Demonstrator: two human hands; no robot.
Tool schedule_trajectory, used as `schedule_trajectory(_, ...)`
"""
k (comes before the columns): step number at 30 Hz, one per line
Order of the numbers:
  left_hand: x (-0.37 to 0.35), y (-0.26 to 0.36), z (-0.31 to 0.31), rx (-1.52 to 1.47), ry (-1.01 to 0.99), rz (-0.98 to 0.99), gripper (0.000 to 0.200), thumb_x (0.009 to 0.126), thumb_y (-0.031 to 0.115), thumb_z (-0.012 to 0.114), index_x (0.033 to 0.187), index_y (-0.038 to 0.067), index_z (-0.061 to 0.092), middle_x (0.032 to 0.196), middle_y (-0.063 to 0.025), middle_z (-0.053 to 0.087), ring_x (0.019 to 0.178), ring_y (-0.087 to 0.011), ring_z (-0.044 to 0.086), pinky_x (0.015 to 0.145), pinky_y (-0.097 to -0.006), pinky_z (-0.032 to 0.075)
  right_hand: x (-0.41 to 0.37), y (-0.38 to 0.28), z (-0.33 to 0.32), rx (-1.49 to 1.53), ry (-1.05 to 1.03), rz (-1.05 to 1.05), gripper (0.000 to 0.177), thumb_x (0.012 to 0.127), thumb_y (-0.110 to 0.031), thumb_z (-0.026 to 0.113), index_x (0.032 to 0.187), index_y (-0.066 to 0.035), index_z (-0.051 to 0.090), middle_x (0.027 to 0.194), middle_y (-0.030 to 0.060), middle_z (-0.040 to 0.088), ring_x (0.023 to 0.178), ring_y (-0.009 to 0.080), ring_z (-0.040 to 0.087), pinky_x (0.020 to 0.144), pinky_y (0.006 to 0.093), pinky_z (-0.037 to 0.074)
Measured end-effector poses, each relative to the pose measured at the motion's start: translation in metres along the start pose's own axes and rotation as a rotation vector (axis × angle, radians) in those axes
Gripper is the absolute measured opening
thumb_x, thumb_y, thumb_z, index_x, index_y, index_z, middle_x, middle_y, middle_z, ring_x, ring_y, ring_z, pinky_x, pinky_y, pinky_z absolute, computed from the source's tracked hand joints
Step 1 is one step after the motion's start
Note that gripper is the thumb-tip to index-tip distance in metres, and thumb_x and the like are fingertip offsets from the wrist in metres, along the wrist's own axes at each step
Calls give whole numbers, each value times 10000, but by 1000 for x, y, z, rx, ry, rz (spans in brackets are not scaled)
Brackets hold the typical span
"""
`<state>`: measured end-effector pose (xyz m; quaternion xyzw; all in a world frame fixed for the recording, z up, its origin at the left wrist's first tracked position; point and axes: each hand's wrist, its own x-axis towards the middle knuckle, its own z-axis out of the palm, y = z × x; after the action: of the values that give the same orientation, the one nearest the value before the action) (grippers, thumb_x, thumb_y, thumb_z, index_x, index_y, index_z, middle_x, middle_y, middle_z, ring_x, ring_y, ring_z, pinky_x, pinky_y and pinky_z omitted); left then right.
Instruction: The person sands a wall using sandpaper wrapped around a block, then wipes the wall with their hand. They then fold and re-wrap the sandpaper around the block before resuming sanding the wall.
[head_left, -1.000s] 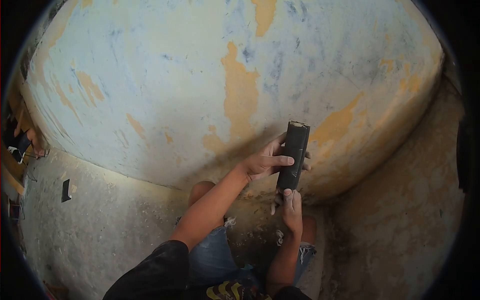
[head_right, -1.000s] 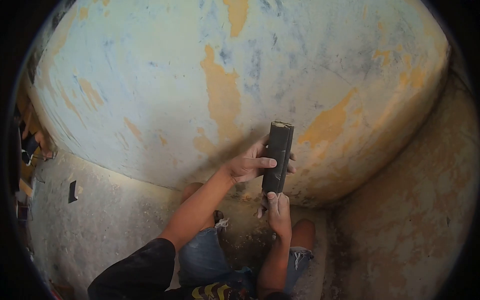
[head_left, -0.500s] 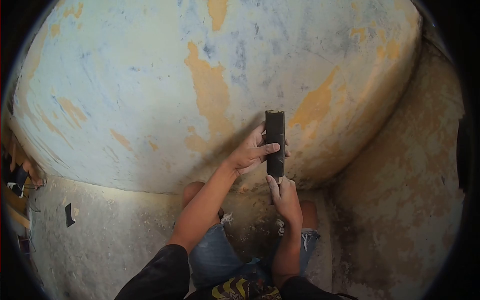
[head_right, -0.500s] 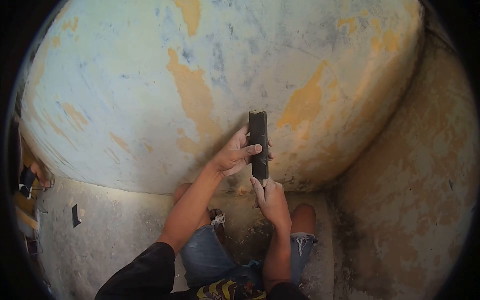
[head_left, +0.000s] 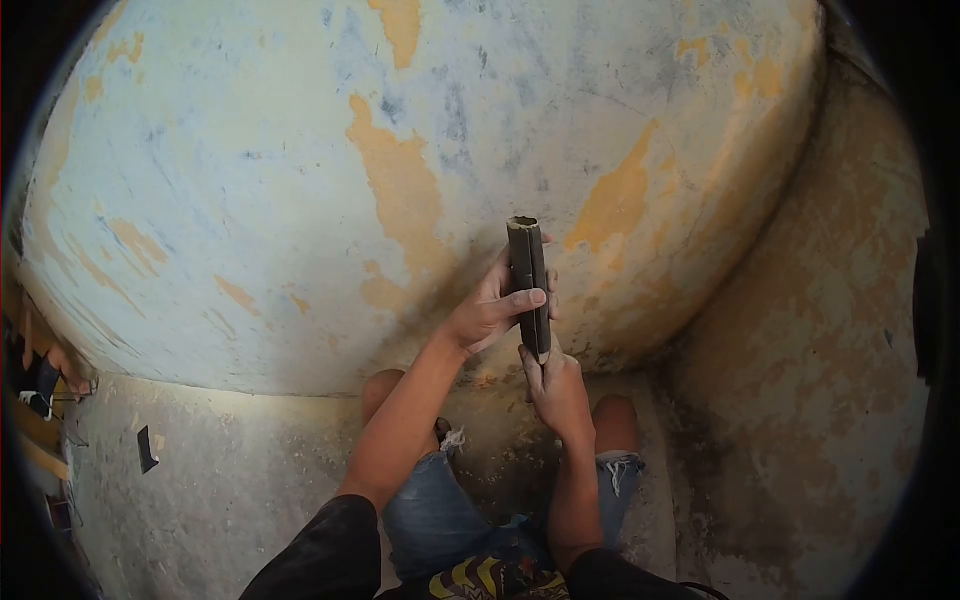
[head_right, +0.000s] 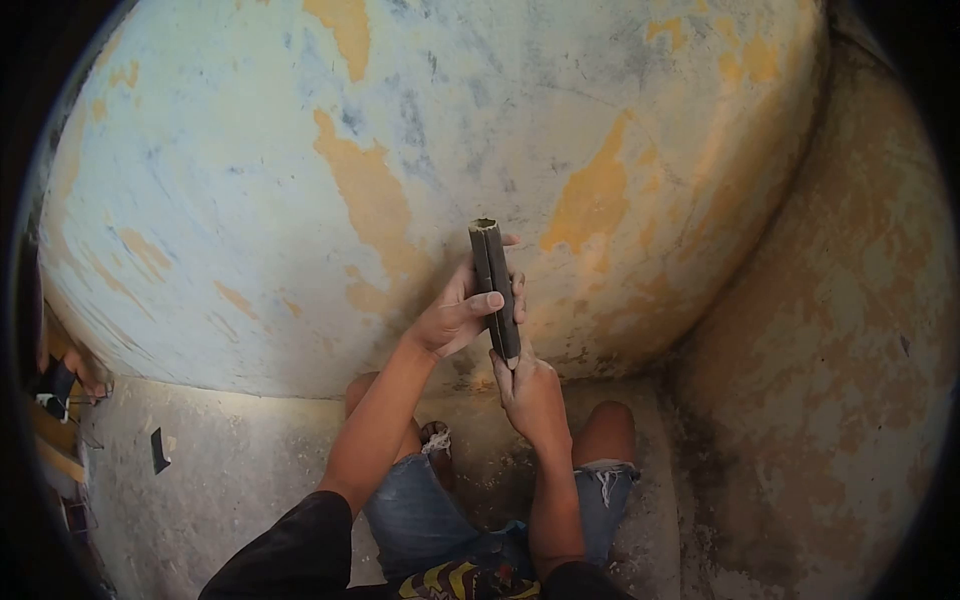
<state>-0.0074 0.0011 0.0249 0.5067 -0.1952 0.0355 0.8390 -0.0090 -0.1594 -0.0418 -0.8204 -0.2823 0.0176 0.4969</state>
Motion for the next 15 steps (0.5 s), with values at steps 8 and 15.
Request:
schedule_trajectory(8,0,0,1,-70,-10,29,654,826,202,760,1337,105,364,913,-44,525,733,-167,605,705,-339,486,-9,-10,0,513,-172,-78,560,1037,-527,382,1124,15,490,620,106,511,546,275,596,548,377,469)
schedule_trajectory(15,-3,-1,3,-210,-125,128,525,774,238,772,1113,126,387,802,-23,481,568,-137,551,590,-299,466,-1,34,18,1044,-440,103,661,1002,-673,208,1045,-67,469,627,9,400,474,209,530,518,322,455)
